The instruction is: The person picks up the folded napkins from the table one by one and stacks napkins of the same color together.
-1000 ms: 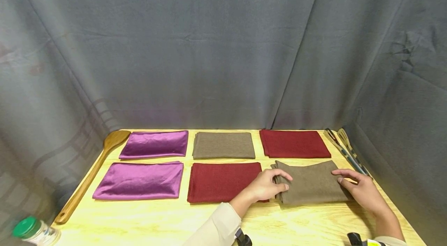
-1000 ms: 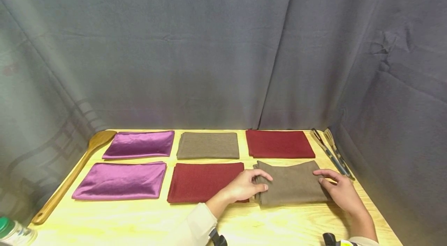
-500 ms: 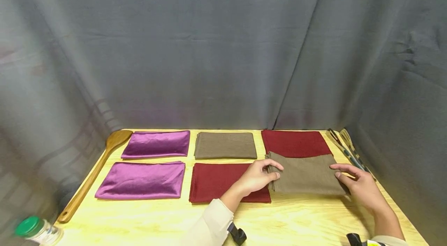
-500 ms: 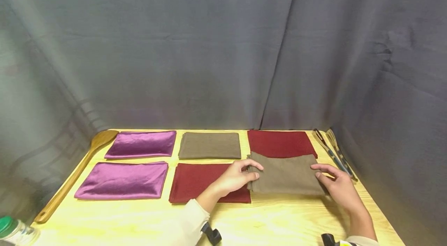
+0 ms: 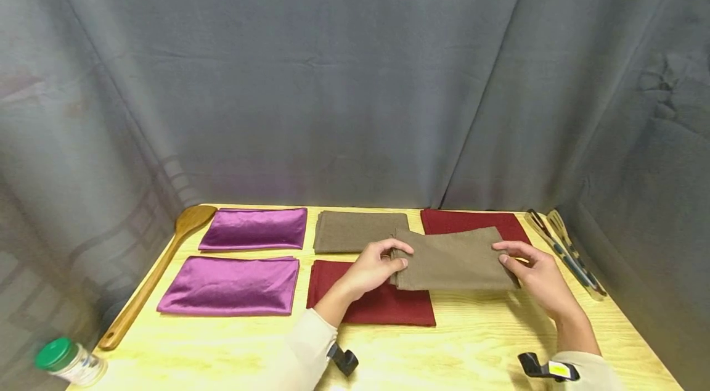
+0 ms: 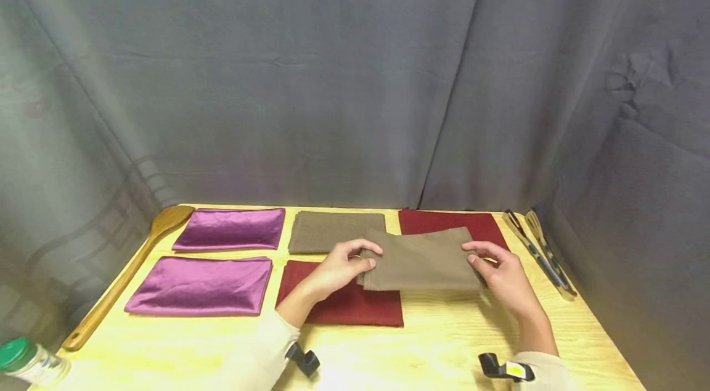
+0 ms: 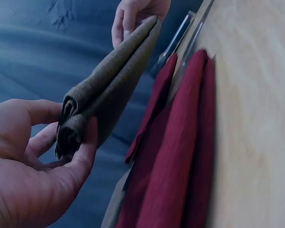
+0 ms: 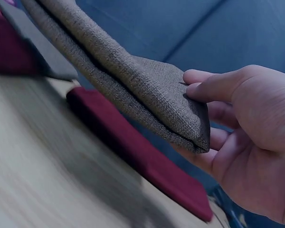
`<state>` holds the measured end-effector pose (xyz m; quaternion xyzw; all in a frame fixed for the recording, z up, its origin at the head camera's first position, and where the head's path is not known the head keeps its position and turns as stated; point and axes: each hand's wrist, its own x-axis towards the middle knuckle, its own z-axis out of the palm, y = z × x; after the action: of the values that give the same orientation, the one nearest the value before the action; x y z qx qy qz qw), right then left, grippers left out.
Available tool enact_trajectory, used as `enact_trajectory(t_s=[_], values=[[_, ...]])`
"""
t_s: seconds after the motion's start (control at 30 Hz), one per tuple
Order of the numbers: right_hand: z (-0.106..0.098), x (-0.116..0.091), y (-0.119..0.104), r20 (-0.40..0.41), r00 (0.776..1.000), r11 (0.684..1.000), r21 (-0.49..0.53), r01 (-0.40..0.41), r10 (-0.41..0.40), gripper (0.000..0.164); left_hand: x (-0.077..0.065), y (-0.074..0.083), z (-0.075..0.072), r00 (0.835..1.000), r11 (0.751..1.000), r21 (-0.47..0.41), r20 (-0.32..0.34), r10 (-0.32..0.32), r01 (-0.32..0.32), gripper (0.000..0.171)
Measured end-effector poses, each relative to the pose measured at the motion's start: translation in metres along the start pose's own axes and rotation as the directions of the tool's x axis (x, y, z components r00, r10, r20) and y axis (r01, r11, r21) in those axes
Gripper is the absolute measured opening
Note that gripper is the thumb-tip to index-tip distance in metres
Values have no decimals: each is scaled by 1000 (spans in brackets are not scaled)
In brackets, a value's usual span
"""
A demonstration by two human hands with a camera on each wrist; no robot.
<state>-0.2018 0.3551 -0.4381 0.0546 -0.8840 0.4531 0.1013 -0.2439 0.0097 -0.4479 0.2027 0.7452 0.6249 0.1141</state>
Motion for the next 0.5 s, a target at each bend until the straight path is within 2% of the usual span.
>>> enact_trajectory(t_s=[0.13, 0.27, 0.5], values=[[14, 12, -7, 12, 1000, 997, 74, 16, -17, 32, 0, -2, -20, 999, 1000, -4, -32, 6, -7, 25], [29, 21, -14, 16, 1000, 995, 94, 22, -24, 31, -1, -3, -35, 995, 1000, -5, -95, 12, -13, 26], [57, 38, -22, 5, 998, 994, 95, 60, -61, 27, -5, -10, -55, 969, 999, -32, -248, 7, -15, 31]])
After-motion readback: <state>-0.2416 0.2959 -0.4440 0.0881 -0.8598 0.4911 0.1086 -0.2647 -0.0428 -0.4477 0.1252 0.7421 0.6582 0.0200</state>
